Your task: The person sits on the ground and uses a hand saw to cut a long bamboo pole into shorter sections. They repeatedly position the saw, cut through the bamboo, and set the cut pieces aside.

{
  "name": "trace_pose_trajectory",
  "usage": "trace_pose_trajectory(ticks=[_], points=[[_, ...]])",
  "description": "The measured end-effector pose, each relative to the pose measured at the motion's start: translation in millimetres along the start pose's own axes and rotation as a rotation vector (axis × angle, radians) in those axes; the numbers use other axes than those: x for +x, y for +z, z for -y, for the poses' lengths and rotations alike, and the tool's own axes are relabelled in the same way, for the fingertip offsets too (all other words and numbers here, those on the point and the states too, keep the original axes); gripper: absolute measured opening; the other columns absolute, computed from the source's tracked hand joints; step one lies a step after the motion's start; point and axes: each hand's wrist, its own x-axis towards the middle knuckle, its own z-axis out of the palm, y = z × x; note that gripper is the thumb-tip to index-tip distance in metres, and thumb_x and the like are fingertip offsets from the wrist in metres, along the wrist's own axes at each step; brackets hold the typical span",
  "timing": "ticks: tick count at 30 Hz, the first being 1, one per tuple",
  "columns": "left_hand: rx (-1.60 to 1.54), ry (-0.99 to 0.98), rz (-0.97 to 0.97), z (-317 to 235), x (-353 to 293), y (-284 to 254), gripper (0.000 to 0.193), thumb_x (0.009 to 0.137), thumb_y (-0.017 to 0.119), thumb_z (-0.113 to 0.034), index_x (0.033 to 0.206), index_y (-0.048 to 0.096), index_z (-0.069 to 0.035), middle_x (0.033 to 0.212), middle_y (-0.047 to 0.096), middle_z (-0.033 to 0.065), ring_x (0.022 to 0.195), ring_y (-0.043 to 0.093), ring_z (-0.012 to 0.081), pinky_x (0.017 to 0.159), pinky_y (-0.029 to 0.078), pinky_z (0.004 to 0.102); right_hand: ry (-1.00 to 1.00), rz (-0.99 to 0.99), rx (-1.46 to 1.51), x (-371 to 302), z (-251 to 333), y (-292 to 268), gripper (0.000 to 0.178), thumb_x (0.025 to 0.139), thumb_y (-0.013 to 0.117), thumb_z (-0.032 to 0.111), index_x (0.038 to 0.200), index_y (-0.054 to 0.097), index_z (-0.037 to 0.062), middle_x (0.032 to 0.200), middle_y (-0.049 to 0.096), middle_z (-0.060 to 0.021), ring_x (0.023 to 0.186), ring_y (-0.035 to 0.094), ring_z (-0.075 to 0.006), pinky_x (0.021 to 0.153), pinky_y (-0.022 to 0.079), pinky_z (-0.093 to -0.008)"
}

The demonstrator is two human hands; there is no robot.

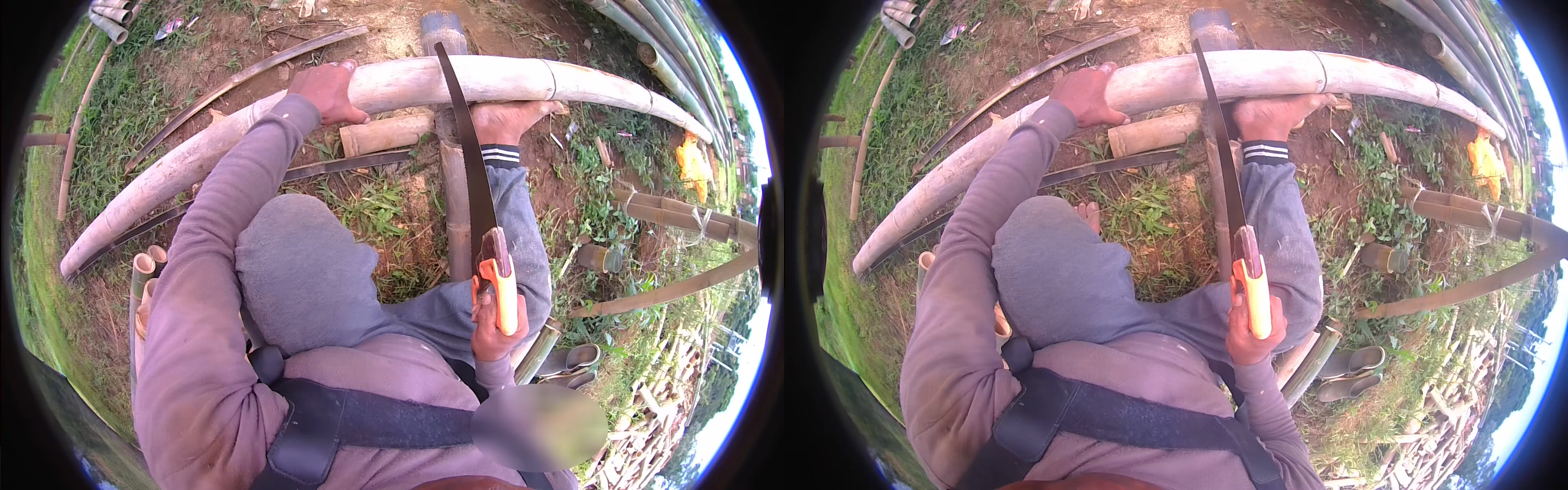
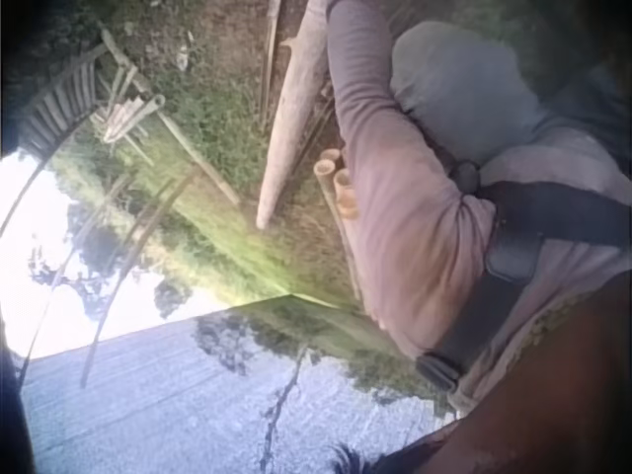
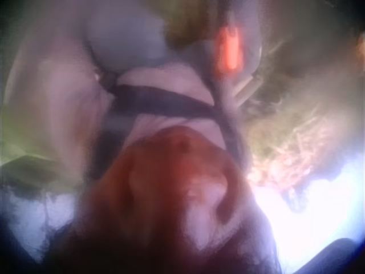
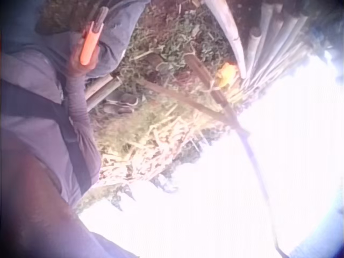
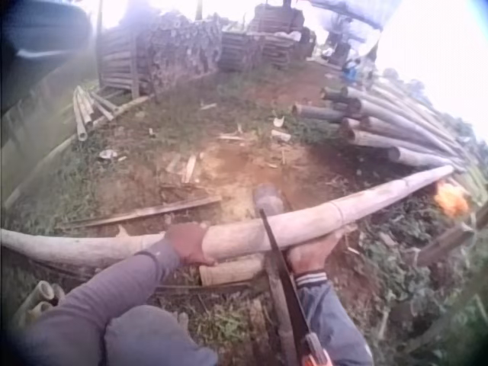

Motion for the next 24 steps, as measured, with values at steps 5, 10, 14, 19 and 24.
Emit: trace_pose_trajectory(ticks=[5, 10, 14, 19, 24], points=[[-0.015, 0.026, -0.109, -1, 10, -11, 0.112, 0.07, 0.088, -0.065, 0.157, 0.051, -0.005, 0.131, 0.072, 0.0268, 0.121, 0.071, 0.0433, 0.104, 0.056, 0.052, -0.216, -0.064, 0.005, 146, 3, 91, 0.016, 0.101, 0.077, 0.007, 0.093, 0.064, 0.0024, 0.071, 0.063, 0.0017, 0.057, 0.057, -0.0053, 0.051, 0.045, -0.0251], [-0.022, 0.032, -0.089, 5, 1, -3, 0.112, 0.069, 0.088, -0.064, 0.157, 0.051, -0.006, 0.133, 0.071, 0.0267, 0.121, 0.071, 0.0433, 0.105, 0.056, 0.0521, -0.144, -0.016, 0.102, 162, 6, 99, 0.012, 0.101, 0.077, 0.007, 0.099, 0.067, 0.0015, 0.073, 0.066, 0.0003, 0.059, 0.06, -0.006, 0.054, 0.049, -0.0249], [-0.025, 0.026, -0.077, 14, 2, 4, 0.112, 0.069, 0.088, -0.064, 0.157, 0.051, -0.006, 0.133, 0.071, 0.0269, 0.122, 0.07, 0.0431, 0.106, 0.056, 0.0521, -0.027, 0.05, -0.041, 35, 0, 10, 0.009, 0.102, 0.071, 0.003, 0.106, 0.064, -0.0017, 0.072, 0.065, -0.0022, 0.057, 0.06, -0.0076, 0.053, 0.049, -0.024], [-0.03, 0.012, -0.015, 3, 3, -7, 0.116, 0.068, 0.088, -0.066, 0.159, 0.049, -0.005, 0.134, 0.071, 0.0271, 0.124, 0.069, 0.0432, 0.106, 0.056, 0.0517, -0.007, -0.026, 0.045, 50, -6, 32, 0.01, 0.102, 0.072, 0.004, 0.102, 0.063, -0.0014, 0.071, 0.065, -0.0024, 0.057, 0.061, -0.0074, 0.053, 0.048, -0.0239], [-0.013, 0.025, -0.075, -2, 5, -5, 0.117, 0.067, 0.088, -0.067, 0.159, 0.049, -0.005, 0.133, 0.071, 0.0269, 0.123, 0.07, 0.0433, 0.106, 0.056, 0.0511, -0.17, -0.069, 0.12, 181, 18, 110, 0.016, 0.096, 0.081, 0.008, 0.094, 0.067, 0.0021, 0.071, 0.065, -0.0053, 0.062, 0.056, -0.0097, 0.06, 0.049, -0.0306]])
